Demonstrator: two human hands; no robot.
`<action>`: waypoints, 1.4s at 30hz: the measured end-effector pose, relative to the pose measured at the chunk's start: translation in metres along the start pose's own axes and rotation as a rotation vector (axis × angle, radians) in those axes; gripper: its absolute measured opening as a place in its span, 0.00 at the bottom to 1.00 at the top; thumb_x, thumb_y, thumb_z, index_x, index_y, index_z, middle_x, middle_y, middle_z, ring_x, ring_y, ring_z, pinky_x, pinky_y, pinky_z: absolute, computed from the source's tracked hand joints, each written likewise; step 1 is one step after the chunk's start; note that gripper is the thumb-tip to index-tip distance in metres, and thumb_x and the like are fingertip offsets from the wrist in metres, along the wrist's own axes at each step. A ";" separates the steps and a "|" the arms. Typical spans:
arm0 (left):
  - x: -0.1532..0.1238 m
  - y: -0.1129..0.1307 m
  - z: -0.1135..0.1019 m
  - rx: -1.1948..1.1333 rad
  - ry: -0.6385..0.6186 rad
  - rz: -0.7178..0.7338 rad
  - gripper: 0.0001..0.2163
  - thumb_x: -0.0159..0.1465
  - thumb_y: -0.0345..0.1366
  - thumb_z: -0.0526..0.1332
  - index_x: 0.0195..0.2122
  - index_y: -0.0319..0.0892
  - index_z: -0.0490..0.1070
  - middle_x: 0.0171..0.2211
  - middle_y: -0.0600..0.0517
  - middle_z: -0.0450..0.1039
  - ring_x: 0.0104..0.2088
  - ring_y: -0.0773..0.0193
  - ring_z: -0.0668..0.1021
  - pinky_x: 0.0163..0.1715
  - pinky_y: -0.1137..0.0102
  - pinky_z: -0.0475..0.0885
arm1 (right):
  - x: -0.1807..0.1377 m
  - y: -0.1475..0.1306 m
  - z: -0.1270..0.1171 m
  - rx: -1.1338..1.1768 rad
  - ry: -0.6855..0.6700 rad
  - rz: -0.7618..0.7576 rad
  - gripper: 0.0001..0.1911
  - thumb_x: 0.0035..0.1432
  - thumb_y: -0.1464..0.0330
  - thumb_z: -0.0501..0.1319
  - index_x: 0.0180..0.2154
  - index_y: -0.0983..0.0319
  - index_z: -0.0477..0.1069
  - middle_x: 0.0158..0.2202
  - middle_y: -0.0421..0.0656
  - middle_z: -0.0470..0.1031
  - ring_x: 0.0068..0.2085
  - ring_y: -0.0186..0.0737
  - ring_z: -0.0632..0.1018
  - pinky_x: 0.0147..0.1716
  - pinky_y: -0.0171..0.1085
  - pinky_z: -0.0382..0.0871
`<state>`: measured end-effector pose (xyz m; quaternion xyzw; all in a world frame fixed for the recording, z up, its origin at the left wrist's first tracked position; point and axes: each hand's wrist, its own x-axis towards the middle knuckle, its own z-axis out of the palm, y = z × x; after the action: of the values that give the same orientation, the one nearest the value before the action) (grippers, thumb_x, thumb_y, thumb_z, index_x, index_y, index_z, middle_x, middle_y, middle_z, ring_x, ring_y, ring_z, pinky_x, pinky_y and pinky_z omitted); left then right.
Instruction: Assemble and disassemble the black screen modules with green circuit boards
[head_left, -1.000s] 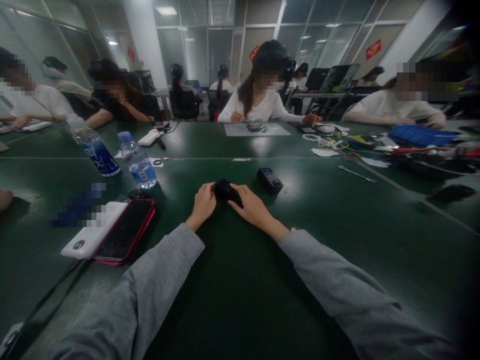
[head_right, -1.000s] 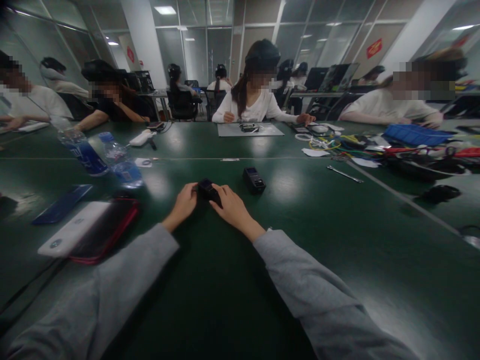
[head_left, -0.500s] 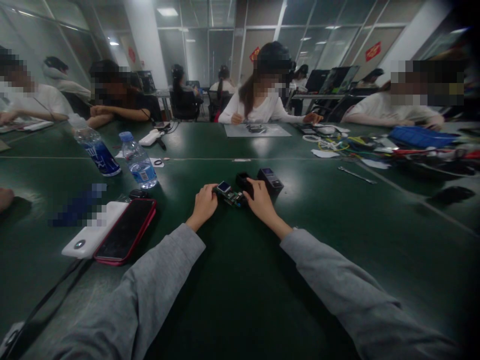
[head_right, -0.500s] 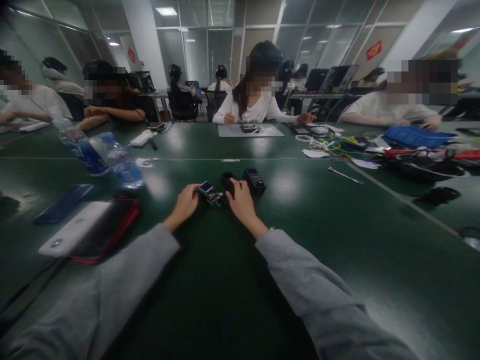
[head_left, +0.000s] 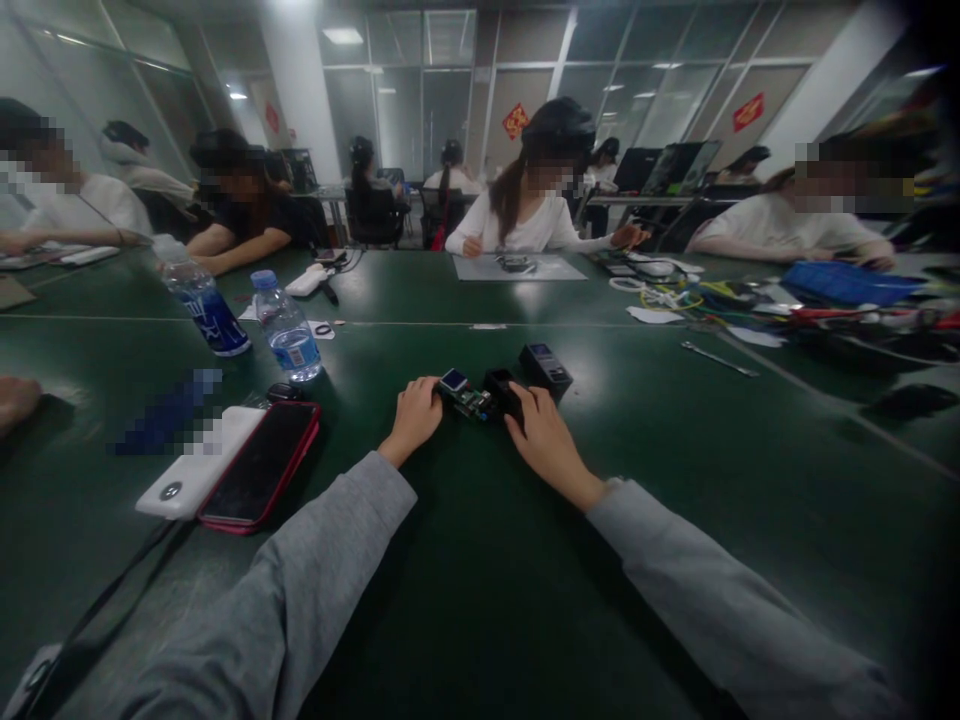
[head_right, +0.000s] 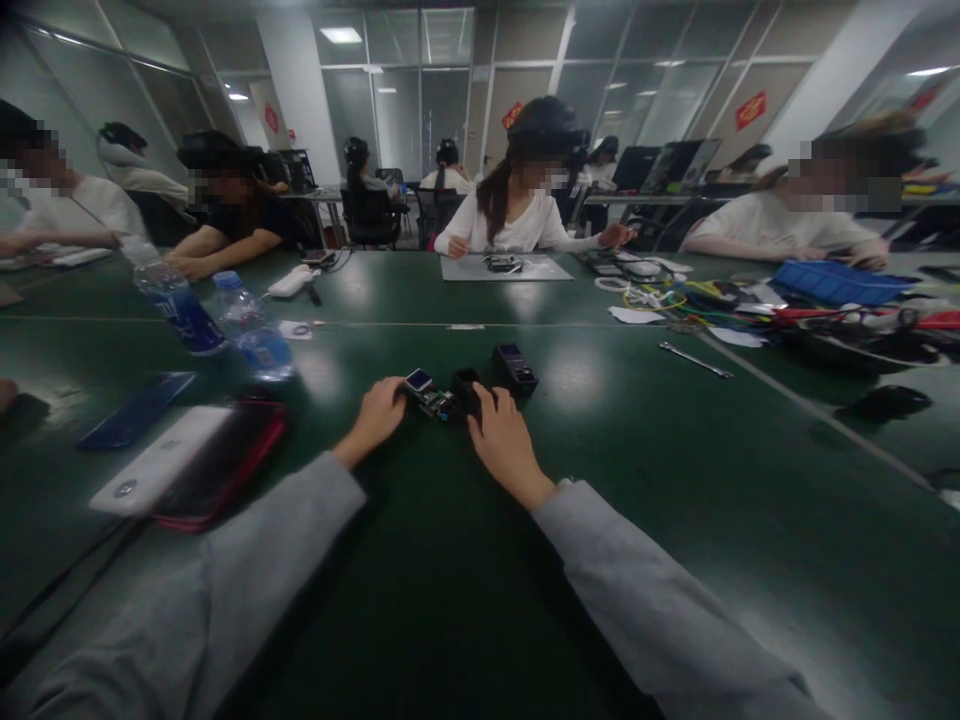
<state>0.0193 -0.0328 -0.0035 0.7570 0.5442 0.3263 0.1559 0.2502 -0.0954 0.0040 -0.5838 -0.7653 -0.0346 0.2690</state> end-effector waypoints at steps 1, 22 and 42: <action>0.000 0.000 0.000 -0.003 0.000 0.002 0.12 0.66 0.30 0.51 0.49 0.42 0.68 0.50 0.45 0.72 0.50 0.54 0.72 0.51 0.55 0.67 | -0.008 0.002 -0.004 -0.009 0.015 -0.013 0.28 0.64 0.62 0.50 0.63 0.63 0.53 0.56 0.57 0.58 0.54 0.57 0.67 0.49 0.54 0.68; -0.001 -0.001 0.001 0.046 -0.009 0.035 0.14 0.64 0.30 0.54 0.50 0.43 0.68 0.50 0.45 0.71 0.51 0.53 0.71 0.51 0.54 0.67 | 0.016 -0.006 -0.006 0.037 0.219 -0.103 0.23 0.68 0.65 0.46 0.62 0.55 0.55 0.62 0.48 0.56 0.62 0.50 0.59 0.59 0.54 0.57; 0.001 -0.007 0.001 -0.082 -0.068 0.070 0.19 0.64 0.25 0.50 0.54 0.44 0.67 0.54 0.47 0.68 0.55 0.58 0.69 0.56 0.56 0.65 | -0.100 0.002 -0.063 0.140 -0.321 -0.270 0.29 0.67 0.63 0.51 0.66 0.49 0.46 0.62 0.45 0.60 0.57 0.48 0.70 0.53 0.51 0.72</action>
<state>0.0149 -0.0290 -0.0080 0.7792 0.4980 0.3276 0.1936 0.2926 -0.2049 0.0120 -0.4539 -0.8700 0.0763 0.1765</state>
